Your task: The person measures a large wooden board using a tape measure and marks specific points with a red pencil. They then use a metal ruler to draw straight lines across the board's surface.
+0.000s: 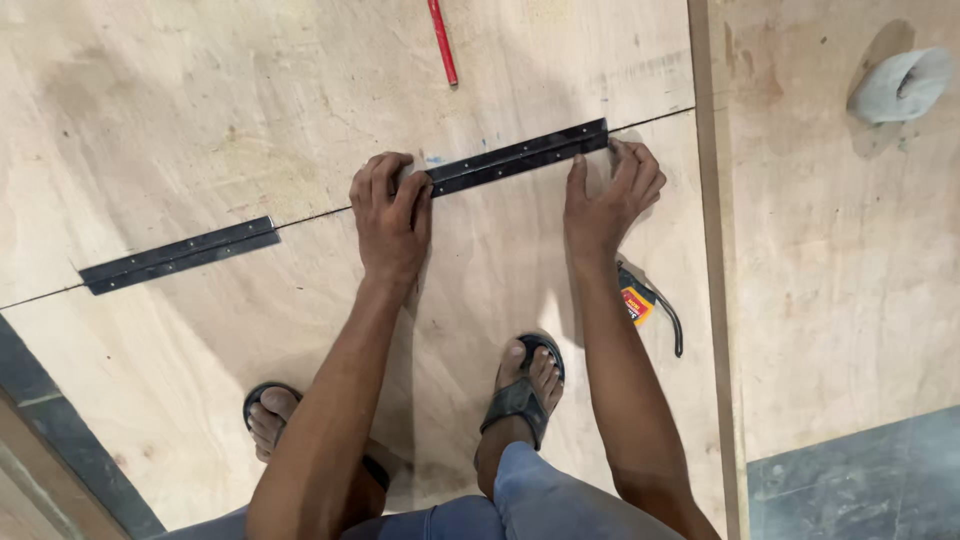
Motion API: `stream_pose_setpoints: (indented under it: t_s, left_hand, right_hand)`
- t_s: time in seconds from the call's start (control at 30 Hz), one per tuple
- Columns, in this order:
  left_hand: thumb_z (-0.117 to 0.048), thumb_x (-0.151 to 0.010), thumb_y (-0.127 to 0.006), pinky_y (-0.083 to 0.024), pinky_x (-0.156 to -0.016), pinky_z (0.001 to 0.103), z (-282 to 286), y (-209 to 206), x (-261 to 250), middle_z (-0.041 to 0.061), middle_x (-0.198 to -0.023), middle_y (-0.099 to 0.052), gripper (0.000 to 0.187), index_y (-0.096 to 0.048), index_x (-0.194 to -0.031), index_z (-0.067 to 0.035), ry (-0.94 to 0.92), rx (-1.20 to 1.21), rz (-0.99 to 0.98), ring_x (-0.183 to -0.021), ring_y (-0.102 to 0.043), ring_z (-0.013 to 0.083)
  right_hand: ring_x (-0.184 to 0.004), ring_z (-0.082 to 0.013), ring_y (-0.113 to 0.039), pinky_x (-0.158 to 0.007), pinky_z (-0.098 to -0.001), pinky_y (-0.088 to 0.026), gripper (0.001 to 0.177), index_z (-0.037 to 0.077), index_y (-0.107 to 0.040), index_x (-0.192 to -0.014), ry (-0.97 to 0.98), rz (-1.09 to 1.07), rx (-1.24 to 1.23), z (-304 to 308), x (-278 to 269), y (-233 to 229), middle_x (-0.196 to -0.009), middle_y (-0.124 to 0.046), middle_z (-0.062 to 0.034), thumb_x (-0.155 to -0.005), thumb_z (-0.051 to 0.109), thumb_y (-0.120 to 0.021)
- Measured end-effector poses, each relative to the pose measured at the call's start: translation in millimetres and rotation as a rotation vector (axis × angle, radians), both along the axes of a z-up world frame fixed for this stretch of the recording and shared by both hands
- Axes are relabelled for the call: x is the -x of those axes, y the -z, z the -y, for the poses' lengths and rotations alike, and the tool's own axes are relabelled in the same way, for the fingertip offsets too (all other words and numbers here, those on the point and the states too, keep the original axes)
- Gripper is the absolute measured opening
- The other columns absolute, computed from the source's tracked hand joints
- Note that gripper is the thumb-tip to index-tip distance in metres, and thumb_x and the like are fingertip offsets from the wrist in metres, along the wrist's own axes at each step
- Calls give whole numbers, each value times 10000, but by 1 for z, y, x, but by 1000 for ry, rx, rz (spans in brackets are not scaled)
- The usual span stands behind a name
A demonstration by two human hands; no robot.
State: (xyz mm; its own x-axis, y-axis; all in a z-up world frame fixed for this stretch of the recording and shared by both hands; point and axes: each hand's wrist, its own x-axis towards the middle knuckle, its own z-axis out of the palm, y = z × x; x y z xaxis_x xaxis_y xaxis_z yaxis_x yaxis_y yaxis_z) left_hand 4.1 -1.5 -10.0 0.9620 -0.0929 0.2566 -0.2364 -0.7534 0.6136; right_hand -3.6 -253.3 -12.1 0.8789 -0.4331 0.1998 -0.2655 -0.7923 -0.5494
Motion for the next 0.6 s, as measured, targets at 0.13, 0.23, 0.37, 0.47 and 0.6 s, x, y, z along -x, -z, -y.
stream_pose_setpoints:
  t_s: [0.13,0.23,0.37,0.47,0.6]
  left_hand:
    - [-39,-950,-729,-361,-1174,494,2,0,3,109,-1347,-589,222,-666,-1162,-51,-7,9,0,-1356,-495,326]
    - [1,-907,-678,-365,-1154,506,-1,1,-1,142,-1321,-588,278,-646,-1182,-22,2,34,51,-1330,-486,349]
    - [41,-891,-629,-390,-1153,494,1,-3,3,156,-1317,-600,357,-619,-1243,-19,-16,158,99,-1307,-525,362]
    - [68,-924,-548,-425,-1170,461,29,-9,15,154,-1341,-622,397,-601,-1308,-19,-79,371,84,-1317,-568,354]
    - [-267,-1068,-405,-526,-898,367,93,-14,38,116,-1257,-696,422,-617,-1332,-14,-101,1203,-548,-995,-624,227]
  right_hand:
    - [-1291,-343,-413,-1129,-520,-311,445,13,-587,-1310,-9,27,44,1,6,5,-1349,-500,-137,-948,159,-801]
    - [-1298,-366,-416,-1129,-539,-301,425,2,-587,-1319,-32,23,17,3,4,6,-1362,-496,-158,-957,142,-760]
    - [-1310,-367,-427,-1104,-526,-349,446,-23,-557,-1356,-57,81,12,2,2,-7,-1380,-491,-178,-985,174,-707]
    - [-1286,-343,-475,-1080,-457,-421,427,-34,-522,-1397,-130,207,-192,-17,8,-29,-1392,-514,-195,-1061,209,-629]
    - [-1139,-244,-542,-1018,-367,-452,476,-23,-491,-1483,-274,254,-696,-78,37,-61,-1312,-572,-158,-1107,268,-500]
